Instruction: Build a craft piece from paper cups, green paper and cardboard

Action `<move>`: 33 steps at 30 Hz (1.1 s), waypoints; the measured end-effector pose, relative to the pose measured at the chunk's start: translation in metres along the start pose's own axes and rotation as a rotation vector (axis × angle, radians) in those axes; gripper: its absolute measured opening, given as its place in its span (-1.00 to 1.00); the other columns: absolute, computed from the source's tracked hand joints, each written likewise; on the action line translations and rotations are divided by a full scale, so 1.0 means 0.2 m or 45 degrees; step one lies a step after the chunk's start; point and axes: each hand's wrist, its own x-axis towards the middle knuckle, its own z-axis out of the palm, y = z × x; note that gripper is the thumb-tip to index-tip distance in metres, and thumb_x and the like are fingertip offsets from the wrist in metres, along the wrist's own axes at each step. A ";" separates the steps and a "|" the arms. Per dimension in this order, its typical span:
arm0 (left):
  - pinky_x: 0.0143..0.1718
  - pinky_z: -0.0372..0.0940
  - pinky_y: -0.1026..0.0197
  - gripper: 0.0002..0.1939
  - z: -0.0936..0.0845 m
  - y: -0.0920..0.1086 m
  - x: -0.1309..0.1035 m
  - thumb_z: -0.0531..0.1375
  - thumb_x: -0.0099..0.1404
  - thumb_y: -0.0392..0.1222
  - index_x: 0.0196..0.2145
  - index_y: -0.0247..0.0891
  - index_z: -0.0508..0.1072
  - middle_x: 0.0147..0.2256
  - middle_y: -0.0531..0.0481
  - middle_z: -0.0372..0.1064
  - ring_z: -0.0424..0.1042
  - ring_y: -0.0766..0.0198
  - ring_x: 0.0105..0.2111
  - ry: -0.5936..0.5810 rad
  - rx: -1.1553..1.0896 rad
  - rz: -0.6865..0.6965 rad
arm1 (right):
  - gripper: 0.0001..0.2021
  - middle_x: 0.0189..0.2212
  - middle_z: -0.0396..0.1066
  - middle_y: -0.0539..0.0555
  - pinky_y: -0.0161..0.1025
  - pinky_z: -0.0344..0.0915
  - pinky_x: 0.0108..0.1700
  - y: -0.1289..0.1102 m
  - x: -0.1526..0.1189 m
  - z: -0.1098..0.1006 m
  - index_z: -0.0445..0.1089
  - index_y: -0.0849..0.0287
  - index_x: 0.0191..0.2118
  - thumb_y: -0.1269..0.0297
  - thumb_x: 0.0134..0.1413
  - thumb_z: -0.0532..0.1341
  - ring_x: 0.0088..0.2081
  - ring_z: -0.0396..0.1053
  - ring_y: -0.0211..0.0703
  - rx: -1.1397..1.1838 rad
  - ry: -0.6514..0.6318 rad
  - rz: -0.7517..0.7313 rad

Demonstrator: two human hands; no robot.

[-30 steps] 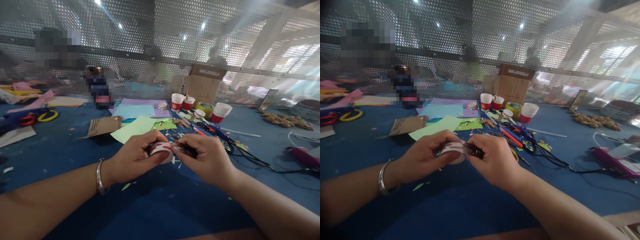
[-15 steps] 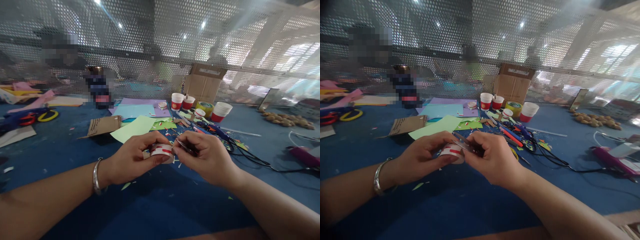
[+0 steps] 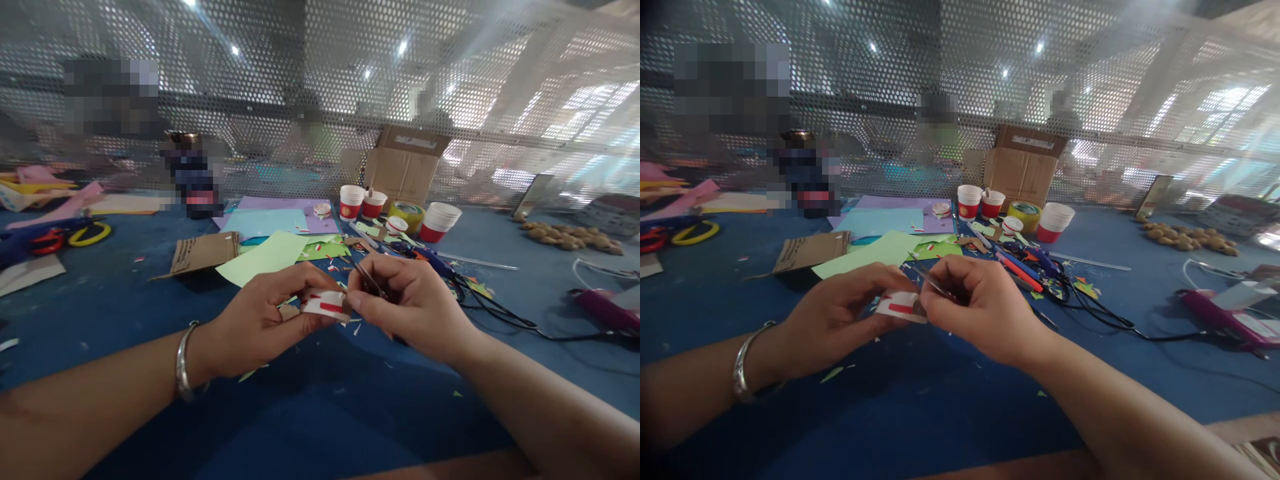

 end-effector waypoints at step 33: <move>-0.49 0.32 0.30 -0.80 -0.01 -0.03 0.03 0.33 0.25 -0.12 -0.21 -0.24 0.51 -0.36 -0.01 0.48 0.41 0.32 -0.45 0.108 -0.349 -0.235 | -0.71 -0.54 0.23 -0.07 -0.33 0.04 -0.44 0.02 -0.02 -0.03 0.39 0.19 -0.35 0.08 0.31 0.20 -0.51 0.11 -0.32 -0.889 0.041 -0.265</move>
